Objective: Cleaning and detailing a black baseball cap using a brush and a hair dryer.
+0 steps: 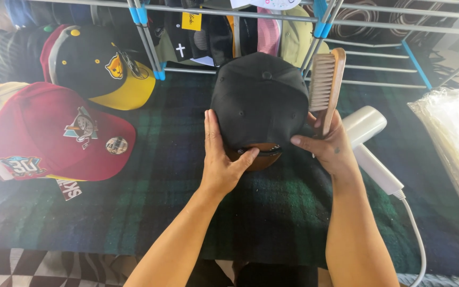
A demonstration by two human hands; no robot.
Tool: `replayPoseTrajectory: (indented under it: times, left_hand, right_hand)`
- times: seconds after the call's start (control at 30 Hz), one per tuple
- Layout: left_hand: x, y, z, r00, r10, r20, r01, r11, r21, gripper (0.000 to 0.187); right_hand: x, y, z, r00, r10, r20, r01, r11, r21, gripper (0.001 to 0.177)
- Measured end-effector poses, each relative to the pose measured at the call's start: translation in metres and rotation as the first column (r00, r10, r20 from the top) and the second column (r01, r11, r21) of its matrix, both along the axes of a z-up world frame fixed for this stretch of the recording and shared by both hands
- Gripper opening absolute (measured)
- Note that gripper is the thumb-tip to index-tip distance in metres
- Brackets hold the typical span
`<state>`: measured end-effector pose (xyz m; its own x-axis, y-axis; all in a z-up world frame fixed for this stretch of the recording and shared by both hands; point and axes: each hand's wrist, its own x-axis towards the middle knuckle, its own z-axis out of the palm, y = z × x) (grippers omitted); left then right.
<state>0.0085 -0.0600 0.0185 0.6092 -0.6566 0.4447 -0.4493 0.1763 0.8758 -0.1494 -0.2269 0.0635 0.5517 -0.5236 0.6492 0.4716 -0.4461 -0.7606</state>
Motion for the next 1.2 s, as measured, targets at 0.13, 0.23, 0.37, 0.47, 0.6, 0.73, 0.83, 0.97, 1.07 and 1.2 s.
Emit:
replayPoseTrajectory:
  times: [0.13, 0.23, 0.37, 0.47, 0.6, 0.73, 0.83, 0.97, 1.07, 1.2]
  left_hand:
    - [0.006, 0.006, -0.001, 0.998, -0.024, -0.057, 0.026, 0.999, 0.023, 0.122]
    - [0.015, 0.017, 0.01, 0.994, -0.081, -0.068, 0.085, 0.995, 0.059, 0.117]
    - [0.02, 0.032, 0.025, 0.955, -0.209, -0.21, 0.231, 0.969, 0.088, 0.105]
    - [0.025, 0.031, 0.017, 0.885, -0.276, -0.374, 0.273, 0.96, -0.061, 0.082]
    - [0.035, 0.023, -0.004, 0.85, -0.353, -0.39, 0.3, 0.934, -0.193, 0.074]
    - [0.037, 0.028, -0.006, 0.864, -0.301, -0.403, 0.294, 0.952, -0.082, 0.042]
    - [0.041, 0.025, -0.012, 0.828, -0.299, -0.475, 0.307, 0.95, -0.063, 0.041]
    - [0.04, 0.027, -0.014, 0.751, -0.287, -0.594, 0.297, 0.951, -0.084, 0.035]
    - [0.07, -0.036, -0.065, 0.988, -0.091, 0.126, 0.014, 0.86, 0.509, 0.106]
    - [0.051, 0.02, -0.016, 0.888, -0.295, -0.353, 0.315, 0.949, -0.002, 0.074]
  right_hand:
    - [-0.018, 0.018, 0.034, 0.97, -0.168, -0.174, 0.173, 0.985, 0.017, 0.044]
    - [-0.04, 0.037, 0.075, 0.79, -0.375, -0.485, 0.433, 0.901, 0.009, 0.023]
    - [-0.055, 0.059, 0.103, 0.386, -0.704, -0.596, 0.213, 0.697, -0.685, 0.053]
    - [-0.033, 0.074, 0.132, 0.35, -0.78, -0.519, 0.329, 0.621, -0.711, 0.059]
    - [0.007, 0.124, 0.137, 0.13, -0.725, -0.676, 0.318, 0.677, -0.664, 0.059]
    - [-0.005, 0.148, 0.111, 0.65, -0.686, -0.328, -0.169, 0.29, -0.942, 0.05]
    - [-0.002, 0.123, 0.121, 0.412, -0.863, -0.291, -0.034, 0.305, -0.952, 0.054]
    - [-0.002, 0.148, 0.116, 0.505, -0.648, -0.569, -0.226, 0.538, -0.812, 0.048]
    - [-0.002, 0.161, 0.103, 0.613, -0.706, -0.355, -0.269, 0.236, -0.934, 0.056]
    - [0.003, 0.14, 0.117, 0.294, -0.903, -0.313, 0.113, 0.358, -0.927, 0.056]
